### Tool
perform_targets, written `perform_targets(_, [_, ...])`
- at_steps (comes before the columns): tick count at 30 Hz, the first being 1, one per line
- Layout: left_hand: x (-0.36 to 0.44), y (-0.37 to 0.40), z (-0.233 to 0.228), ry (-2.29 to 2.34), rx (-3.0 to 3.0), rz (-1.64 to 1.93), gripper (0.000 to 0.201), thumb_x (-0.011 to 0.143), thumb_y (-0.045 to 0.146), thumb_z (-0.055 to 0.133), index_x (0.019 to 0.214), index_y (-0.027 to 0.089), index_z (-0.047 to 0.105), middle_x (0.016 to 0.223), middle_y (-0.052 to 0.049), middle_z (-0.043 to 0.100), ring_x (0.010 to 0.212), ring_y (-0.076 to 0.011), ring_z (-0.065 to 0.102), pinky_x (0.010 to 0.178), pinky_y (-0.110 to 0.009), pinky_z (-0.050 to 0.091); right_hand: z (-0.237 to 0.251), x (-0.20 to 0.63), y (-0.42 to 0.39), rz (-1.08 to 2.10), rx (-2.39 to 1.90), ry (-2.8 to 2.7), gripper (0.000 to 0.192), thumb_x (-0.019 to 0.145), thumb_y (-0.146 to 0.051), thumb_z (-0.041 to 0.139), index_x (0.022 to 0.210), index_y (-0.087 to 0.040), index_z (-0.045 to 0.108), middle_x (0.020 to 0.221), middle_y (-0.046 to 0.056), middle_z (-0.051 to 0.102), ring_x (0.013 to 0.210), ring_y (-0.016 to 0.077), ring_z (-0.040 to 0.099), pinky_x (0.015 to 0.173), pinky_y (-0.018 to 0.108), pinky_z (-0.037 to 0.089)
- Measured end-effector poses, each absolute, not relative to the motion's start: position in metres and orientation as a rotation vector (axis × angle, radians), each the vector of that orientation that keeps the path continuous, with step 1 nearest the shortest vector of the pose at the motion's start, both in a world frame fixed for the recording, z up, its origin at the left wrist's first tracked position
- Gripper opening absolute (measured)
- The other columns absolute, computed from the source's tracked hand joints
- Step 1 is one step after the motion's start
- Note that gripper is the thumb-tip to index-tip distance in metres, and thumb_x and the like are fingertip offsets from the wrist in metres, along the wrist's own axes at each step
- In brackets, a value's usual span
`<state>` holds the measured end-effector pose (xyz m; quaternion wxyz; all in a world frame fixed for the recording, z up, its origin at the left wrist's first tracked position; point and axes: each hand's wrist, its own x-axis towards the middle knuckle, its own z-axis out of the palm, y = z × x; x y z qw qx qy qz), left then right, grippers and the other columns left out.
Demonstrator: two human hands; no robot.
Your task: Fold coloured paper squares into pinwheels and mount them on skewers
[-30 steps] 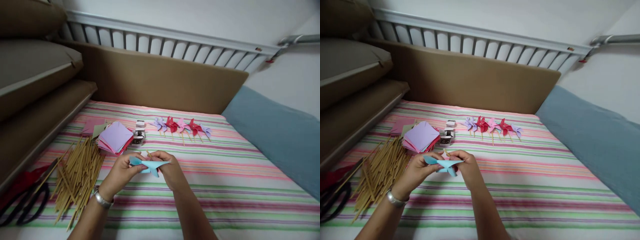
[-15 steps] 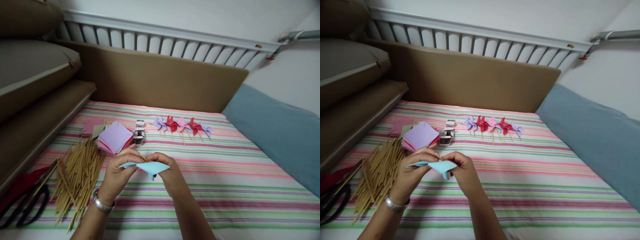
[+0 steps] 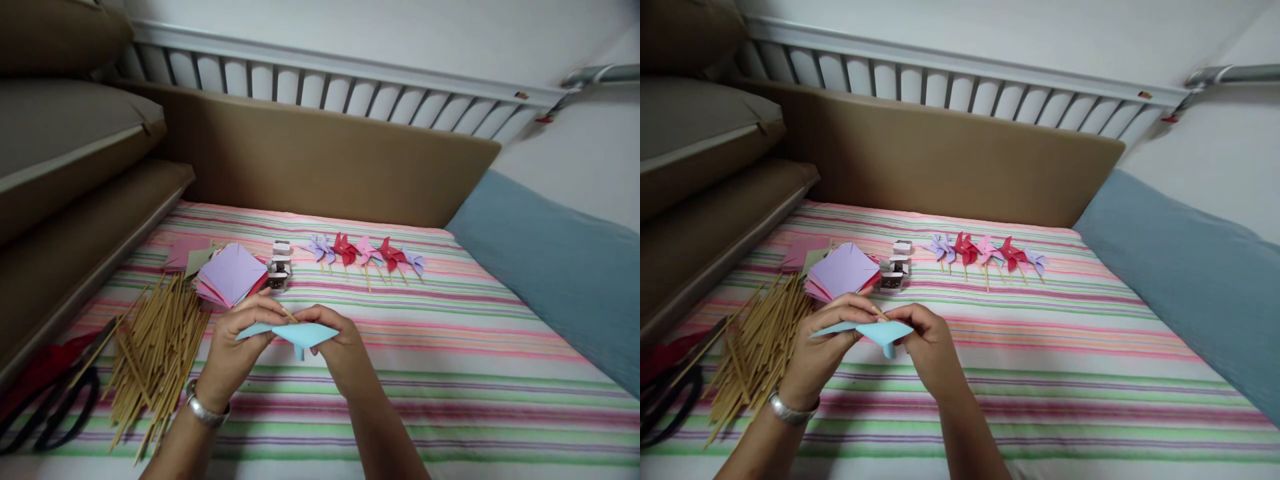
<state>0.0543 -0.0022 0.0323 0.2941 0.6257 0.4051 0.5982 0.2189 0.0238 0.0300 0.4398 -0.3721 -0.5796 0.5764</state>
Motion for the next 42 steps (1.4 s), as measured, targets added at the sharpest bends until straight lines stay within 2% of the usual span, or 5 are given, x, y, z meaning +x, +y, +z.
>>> perform_targets(3, [0.0542, -0.0018, 0.0316, 1.070, 1.669, 1.599, 0.007, 0.076, 0.021, 0.066, 0.078, 0.023, 0.072, 0.082, -0.004, 0.072, 0.081, -0.0187, 0.064, 0.102, -0.045, 0.034, 0.0316, 0.2193, 0.0240, 1.410, -0.928, -1.456, 0.024, 0.068, -0.009, 0.054, 0.080, -0.021, 0.071, 0.064, -0.002, 0.061, 0.054, 0.0092, 0.046, 0.051, 0.021, 0.037])
perform_targets(15, [0.0522, -0.0032, 0.0292, 1.058, 1.631, 1.612, 0.007, 0.075, 0.020, 0.067, 0.077, 0.023, 0.072, 0.082, -0.004, 0.071, 0.082, -0.0192, 0.064, 0.100, -0.044, 0.037, 0.0307, 0.2183, 0.0235, 1.378, -0.863, -1.487, 0.018, 0.072, -0.016, 0.059, 0.082, -0.023, 0.071, 0.077, 0.000, 0.062, 0.062, 0.0119, 0.056, 0.056, 0.024, 0.043])
perform_targets(31, [0.0522, -0.0028, 0.0302, 1.030, 1.658, 1.617, 0.012, 0.075, 0.015, 0.066, 0.079, 0.025, 0.071, 0.084, -0.002, 0.071, 0.083, -0.0170, 0.065, 0.102, -0.041, 0.036, 0.0288, 0.2175, 0.0237, 1.330, -0.836, -1.507, 0.013, 0.074, -0.017, 0.061, 0.081, -0.022, 0.070, 0.075, 0.000, 0.061, 0.066, 0.0124, 0.056, 0.058, 0.023, 0.044])
perform_targets(42, [0.0588, -0.0020, 0.0355, 1.044, 1.526, 1.614, 0.010, 0.071, 0.014, 0.070, 0.072, 0.024, 0.071, 0.080, -0.001, 0.070, 0.081, -0.0159, 0.064, 0.101, -0.039, 0.038, 0.0276, 0.2162, 0.0218, 1.091, -0.827, -1.579, 0.018, 0.077, -0.015, 0.061, 0.085, -0.024, 0.073, 0.069, -0.001, 0.055, 0.058, 0.0093, 0.052, 0.052, 0.021, 0.042])
